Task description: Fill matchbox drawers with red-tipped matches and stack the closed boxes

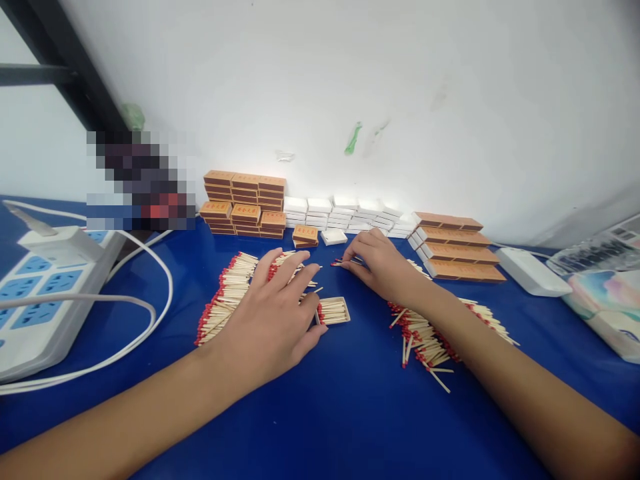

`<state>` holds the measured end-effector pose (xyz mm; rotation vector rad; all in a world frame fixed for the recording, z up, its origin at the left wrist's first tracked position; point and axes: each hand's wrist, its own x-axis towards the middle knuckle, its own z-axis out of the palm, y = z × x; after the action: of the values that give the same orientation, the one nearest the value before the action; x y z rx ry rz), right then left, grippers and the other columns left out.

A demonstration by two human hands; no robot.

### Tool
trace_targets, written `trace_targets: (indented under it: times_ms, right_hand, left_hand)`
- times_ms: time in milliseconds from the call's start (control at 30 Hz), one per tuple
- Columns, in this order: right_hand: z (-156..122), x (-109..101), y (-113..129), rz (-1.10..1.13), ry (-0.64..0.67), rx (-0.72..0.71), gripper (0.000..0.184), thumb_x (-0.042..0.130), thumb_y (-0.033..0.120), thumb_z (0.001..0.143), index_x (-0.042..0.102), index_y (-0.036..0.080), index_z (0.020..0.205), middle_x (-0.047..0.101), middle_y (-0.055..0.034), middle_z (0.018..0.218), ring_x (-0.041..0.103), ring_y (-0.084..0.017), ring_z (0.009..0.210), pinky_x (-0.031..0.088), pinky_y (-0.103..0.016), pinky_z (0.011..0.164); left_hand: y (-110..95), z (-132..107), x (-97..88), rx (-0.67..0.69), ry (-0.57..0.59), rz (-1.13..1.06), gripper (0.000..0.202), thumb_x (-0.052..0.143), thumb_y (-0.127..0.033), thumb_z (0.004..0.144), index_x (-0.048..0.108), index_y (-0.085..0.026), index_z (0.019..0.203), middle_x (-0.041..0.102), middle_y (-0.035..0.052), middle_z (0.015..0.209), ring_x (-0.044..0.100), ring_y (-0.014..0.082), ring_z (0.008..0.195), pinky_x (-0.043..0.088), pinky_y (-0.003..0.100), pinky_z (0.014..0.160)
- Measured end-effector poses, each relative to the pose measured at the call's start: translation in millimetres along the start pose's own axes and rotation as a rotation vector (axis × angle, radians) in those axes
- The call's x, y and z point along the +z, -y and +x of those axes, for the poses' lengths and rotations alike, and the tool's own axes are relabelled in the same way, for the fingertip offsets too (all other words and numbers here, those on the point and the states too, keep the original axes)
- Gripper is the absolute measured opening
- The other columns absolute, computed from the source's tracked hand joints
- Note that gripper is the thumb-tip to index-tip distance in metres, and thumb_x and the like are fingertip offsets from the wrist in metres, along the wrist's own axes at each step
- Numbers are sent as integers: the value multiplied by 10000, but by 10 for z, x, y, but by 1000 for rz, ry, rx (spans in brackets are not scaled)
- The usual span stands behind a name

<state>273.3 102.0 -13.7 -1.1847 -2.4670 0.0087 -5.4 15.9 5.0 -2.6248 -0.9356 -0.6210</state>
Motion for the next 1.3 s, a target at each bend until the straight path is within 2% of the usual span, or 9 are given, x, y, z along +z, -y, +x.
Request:
trace_targets:
  times_ms: [400,600,700,767,900,1000,1133,1300]
  right_hand:
    - [-21,15,50,-5,-11,-22,129,596,216,1070,682,218,975,688,-106,1015,548,-296,1005,462,-468,961]
    - [-28,11,96,-158,74,-3,197,523,240,1106,682,191,1000,686,-151,1059,519,-316,1009,448,-467,897]
    - [-60,-60,207,-211,91,11,213,491,243,1120,664,181,1012,679,-174,1091,510,-329,1012,444,-477,869]
    - [-104,-144,334,-163,79,1,212,469,241,1134,639,188,1018,670,-166,1096,514,-322,1015,456,-482,887]
    - [-222,-281,655,-17,55,-77,195,449,219,1152,604,217,1032,663,-126,1094,538,-296,1018,485,-470,918]
    - [-289,-279,836,-51,91,-131,208,447,165,1134,616,211,1022,667,-140,1097,548,-305,1022,498,-507,952]
    - [-314,-237,913,-126,131,-161,195,475,152,1118,654,196,1053,671,-155,1105,561,-319,1044,521,-527,997]
    - [-286,-256,896,-121,120,-186,186,510,143,1106,663,193,1011,669,-135,1065,559,-302,1000,543,-497,952]
  left_hand:
    - [0,1,-2,-4,1,-1,254,780,-421,977,828,-172,996,739,179,1437,575,427,1483,411,703,1259]
    - [6,-2,3,-4,0,-10,250,776,-417,978,829,-173,995,739,177,1440,577,429,1483,411,706,1258]
    - [4,-2,3,-8,1,-8,257,769,-417,984,830,-166,988,747,173,1432,587,433,1473,430,711,1245]
    - [4,1,3,-13,1,-3,270,767,-417,985,832,-156,1003,745,177,1438,589,439,1471,436,718,1240]
    - [13,8,-1,-16,4,-5,290,755,-414,991,834,-140,1044,746,171,1438,590,436,1473,439,719,1245]
    - [19,15,-8,-18,10,0,286,735,-414,1004,833,-146,1023,749,170,1433,592,435,1472,441,712,1244]
    - [22,24,-9,-24,16,3,279,731,-403,1007,828,-141,1008,747,171,1439,597,434,1469,439,713,1241]
    - [25,17,7,-19,6,6,274,757,-401,987,824,-138,1028,749,166,1435,598,433,1469,434,713,1244]
